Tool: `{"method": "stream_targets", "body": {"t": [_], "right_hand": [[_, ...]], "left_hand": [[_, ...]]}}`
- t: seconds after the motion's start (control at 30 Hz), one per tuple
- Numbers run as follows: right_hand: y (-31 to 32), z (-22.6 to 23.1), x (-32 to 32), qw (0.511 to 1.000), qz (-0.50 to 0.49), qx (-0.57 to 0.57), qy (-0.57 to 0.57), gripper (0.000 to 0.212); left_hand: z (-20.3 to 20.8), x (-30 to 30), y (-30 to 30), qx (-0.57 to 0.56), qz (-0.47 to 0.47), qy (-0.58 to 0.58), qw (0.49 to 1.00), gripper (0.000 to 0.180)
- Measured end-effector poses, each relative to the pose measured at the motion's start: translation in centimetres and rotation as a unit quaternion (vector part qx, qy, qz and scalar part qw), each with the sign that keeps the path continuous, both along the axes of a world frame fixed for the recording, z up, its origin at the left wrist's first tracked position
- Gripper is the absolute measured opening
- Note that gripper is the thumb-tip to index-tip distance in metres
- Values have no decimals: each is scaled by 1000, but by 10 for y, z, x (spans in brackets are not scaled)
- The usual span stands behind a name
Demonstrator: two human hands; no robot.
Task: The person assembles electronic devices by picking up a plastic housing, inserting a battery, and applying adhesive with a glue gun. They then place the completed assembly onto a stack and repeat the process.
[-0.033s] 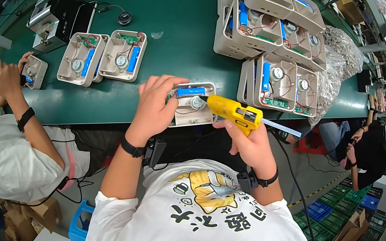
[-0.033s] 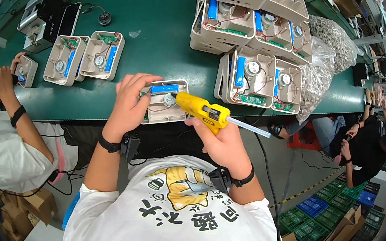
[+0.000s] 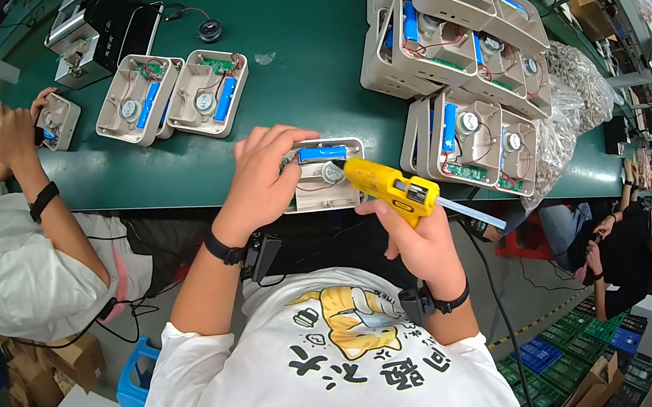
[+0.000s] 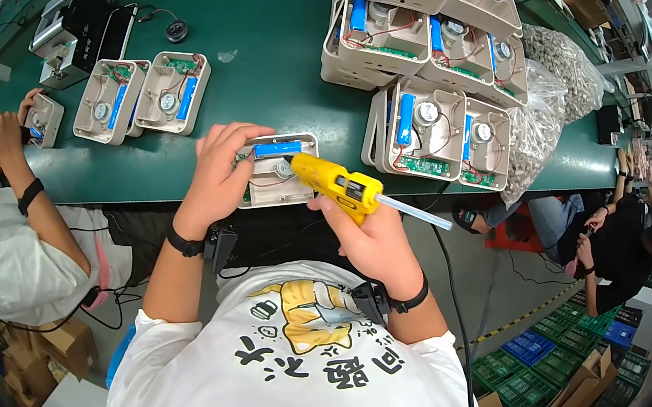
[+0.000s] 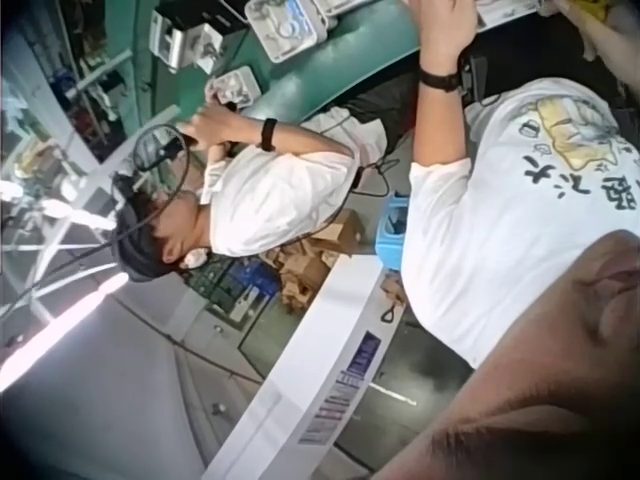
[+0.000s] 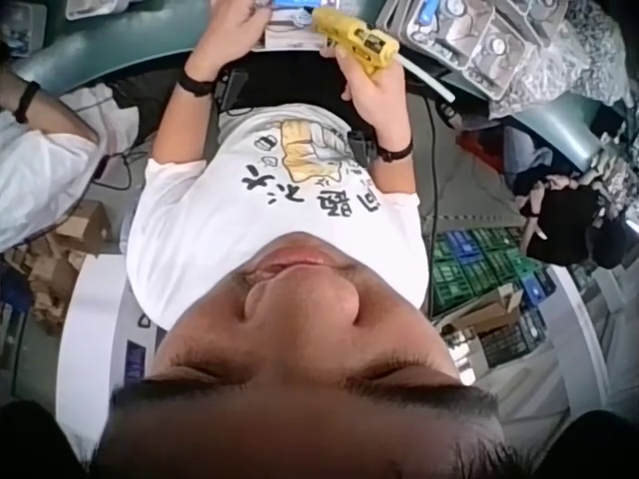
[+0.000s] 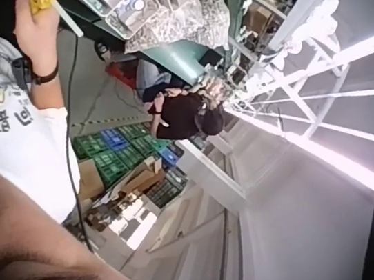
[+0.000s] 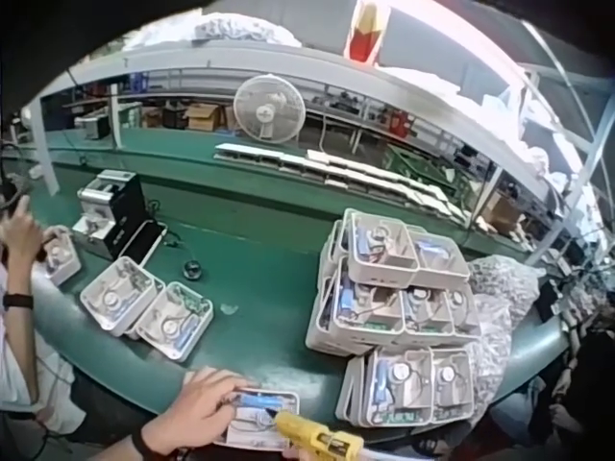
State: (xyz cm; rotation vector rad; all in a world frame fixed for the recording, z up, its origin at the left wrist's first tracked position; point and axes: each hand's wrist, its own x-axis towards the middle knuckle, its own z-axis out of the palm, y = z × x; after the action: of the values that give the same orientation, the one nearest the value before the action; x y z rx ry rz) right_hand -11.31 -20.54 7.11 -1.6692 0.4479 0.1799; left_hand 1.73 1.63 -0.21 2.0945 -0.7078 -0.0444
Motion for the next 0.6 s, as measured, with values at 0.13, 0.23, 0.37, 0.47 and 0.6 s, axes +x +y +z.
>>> {"method": "stream_targets", "body": {"t": [0.13,0.23,0.37,0.47,0.6], "right_hand": [[6,-3,21,997,68,19,11,27],[7,-10,26,993,108,9,43,29],[6,-14,26,991,113,-6,68,30],[9,-15,23,994,96,-40,-25,30],[10,-8,28,996,82,-21,6,32]], "left_hand": [[2,-2,5,31,-11,12,999,49],[-1,-1,1,14,-9,6,1000,48],[-2,-1,2,4,-6,2,1000,48],[-4,-2,2,3,-4,-3,1000,48],[-5,-3,2,2,3,-18,1000,48]]}}
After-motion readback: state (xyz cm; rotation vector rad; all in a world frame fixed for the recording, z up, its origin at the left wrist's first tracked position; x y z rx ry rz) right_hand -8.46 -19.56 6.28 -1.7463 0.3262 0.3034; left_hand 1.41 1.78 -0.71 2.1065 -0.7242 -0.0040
